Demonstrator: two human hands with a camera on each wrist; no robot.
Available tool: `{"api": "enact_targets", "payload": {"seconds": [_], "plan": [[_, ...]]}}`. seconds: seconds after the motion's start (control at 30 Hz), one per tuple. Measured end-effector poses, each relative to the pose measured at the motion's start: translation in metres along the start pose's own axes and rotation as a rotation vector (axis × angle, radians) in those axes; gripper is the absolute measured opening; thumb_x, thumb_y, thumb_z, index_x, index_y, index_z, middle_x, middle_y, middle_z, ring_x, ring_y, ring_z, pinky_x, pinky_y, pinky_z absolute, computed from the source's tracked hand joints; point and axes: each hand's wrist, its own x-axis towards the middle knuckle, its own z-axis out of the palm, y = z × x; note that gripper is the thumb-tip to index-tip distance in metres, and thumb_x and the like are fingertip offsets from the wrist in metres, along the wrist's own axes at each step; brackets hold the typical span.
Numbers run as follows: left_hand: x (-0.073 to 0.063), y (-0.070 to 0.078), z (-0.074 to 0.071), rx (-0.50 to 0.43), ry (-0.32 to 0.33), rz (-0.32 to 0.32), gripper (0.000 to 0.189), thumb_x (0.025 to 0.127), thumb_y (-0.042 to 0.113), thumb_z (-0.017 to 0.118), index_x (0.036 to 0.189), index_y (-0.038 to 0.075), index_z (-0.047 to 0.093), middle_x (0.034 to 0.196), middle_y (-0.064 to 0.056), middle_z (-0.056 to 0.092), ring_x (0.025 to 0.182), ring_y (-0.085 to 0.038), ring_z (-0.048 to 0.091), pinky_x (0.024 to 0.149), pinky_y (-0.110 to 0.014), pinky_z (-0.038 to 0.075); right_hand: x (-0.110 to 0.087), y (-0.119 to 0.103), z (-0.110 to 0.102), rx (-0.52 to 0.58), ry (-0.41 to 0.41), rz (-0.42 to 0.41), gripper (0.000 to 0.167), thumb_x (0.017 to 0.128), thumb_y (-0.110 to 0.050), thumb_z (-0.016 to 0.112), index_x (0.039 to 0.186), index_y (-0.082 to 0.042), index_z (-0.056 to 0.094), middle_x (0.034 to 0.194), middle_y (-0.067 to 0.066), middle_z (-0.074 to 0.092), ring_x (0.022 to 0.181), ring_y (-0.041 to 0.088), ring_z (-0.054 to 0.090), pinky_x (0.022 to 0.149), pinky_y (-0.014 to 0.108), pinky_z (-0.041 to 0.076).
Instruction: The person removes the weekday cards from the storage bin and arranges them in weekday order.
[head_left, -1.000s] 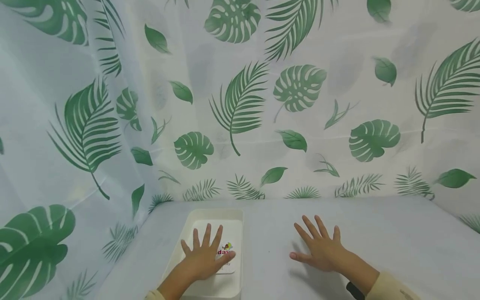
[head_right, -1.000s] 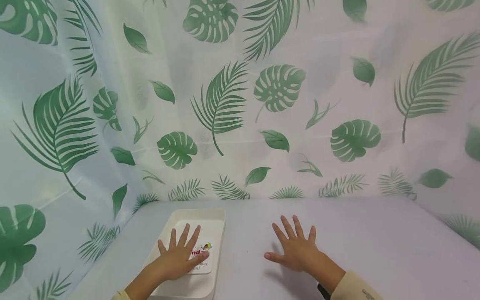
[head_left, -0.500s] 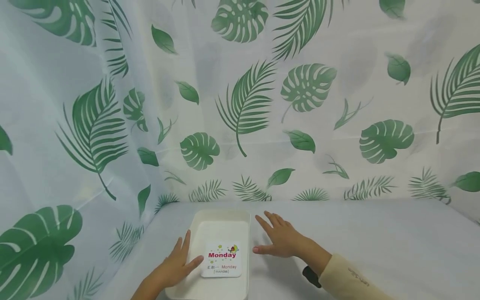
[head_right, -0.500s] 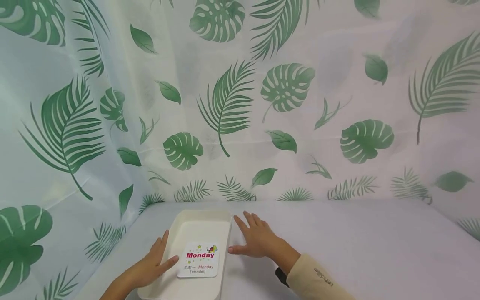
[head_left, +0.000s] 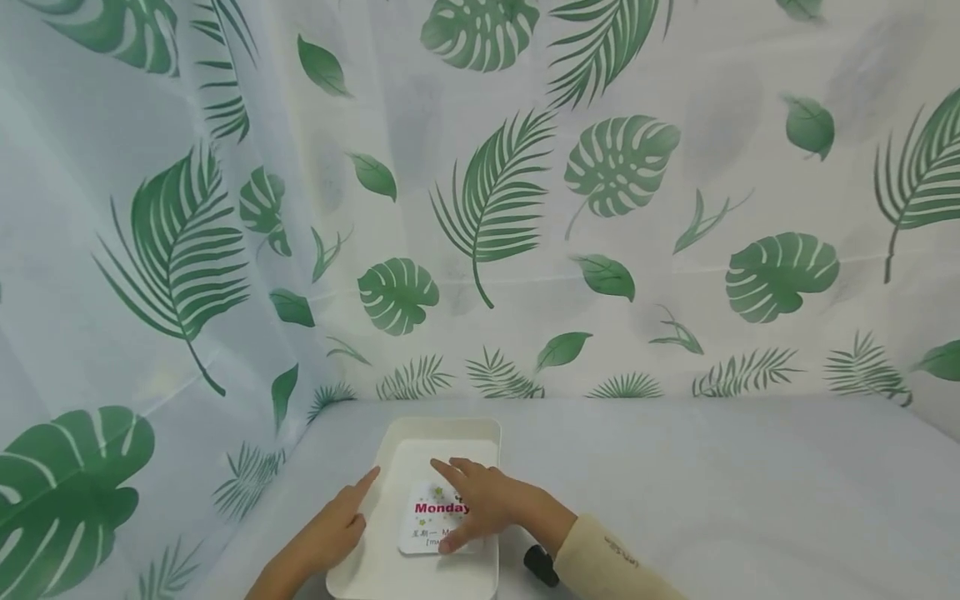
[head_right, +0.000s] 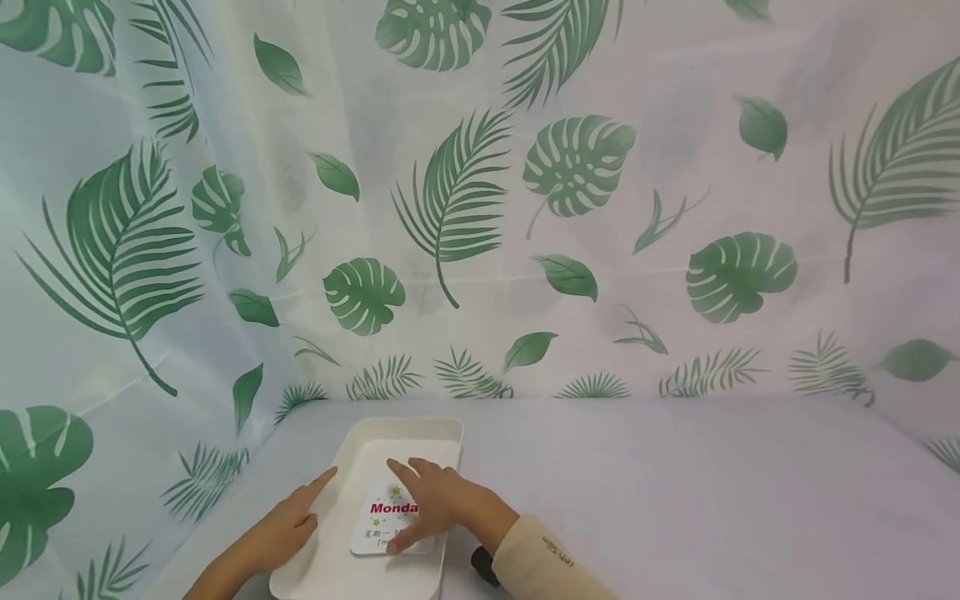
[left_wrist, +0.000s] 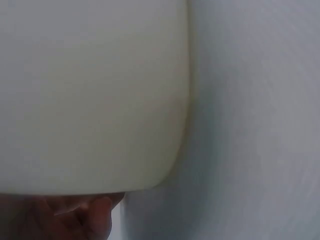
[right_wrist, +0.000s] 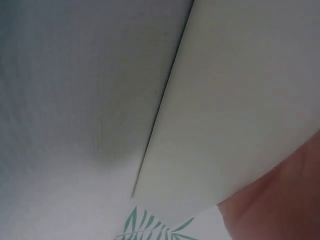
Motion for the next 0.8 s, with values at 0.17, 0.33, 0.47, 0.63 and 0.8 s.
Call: {"api": "enact_targets", "payload": {"seconds": [0.17, 0.33, 0.47, 0.63, 0.8], "plan": [[0.000, 0.001, -0.001, 0.030, 0.013, -0.002, 0.051, 0.086, 0.000, 0.041, 0.137, 0.003, 0.038, 0.128, -0.025, 0.047, 0.119, -0.039, 0.045, 0.099, -0.058, 0.034, 0.005, 0.002, 0.001, -0.135, -0.032, 0.001, 0.109, 0.056, -0.060, 0.075, 0.145, -0.030, 0.020, 0.147, 0.005, 0.031, 0.134, 0.025, 0.032, 0.107, 0.049, 0.029], [0.002, 0.002, 0.001, 0.020, -0.020, -0.019, 0.051, 0.087, 0.002, 0.039, 0.138, 0.003, 0.036, 0.131, -0.026, 0.044, 0.123, -0.042, 0.041, 0.100, -0.059, 0.031, 0.008, 0.004, 0.002, -0.176, -0.054, 0.032, 0.108, 0.054, -0.060, 0.076, 0.144, -0.031, 0.023, 0.141, 0.002, 0.040, 0.129, 0.023, 0.039, 0.105, 0.044, 0.031], [0.002, 0.002, 0.003, 0.027, -0.030, -0.030, 0.052, 0.087, 0.002, 0.039, 0.139, 0.004, 0.035, 0.129, -0.024, 0.045, 0.122, -0.041, 0.042, 0.100, -0.058, 0.032, 0.007, 0.003, 0.001, -0.187, -0.060, 0.034, 0.102, 0.057, -0.059, 0.076, 0.142, -0.030, 0.028, 0.132, 0.000, 0.048, 0.121, 0.021, 0.046, 0.103, 0.042, 0.034], [0.002, 0.001, 0.002, 0.029, -0.029, -0.047, 0.051, 0.087, 0.003, 0.038, 0.138, 0.004, 0.036, 0.127, -0.023, 0.046, 0.120, -0.039, 0.044, 0.100, -0.058, 0.032, 0.007, 0.004, 0.001, -0.171, -0.022, -0.004, 0.096, 0.060, -0.055, 0.075, 0.141, -0.028, 0.032, 0.124, 0.001, 0.049, 0.115, 0.021, 0.046, 0.103, 0.044, 0.034], [0.003, -0.002, 0.003, 0.043, -0.027, -0.042, 0.050, 0.088, 0.003, 0.037, 0.138, 0.005, 0.036, 0.121, -0.019, 0.048, 0.113, -0.032, 0.049, 0.098, -0.056, 0.035, 0.010, 0.010, 0.002, -0.085, 0.009, -0.059, 0.092, 0.063, -0.051, 0.075, 0.141, -0.025, 0.033, 0.126, 0.003, 0.047, 0.117, 0.024, 0.043, 0.105, 0.049, 0.031]]}}
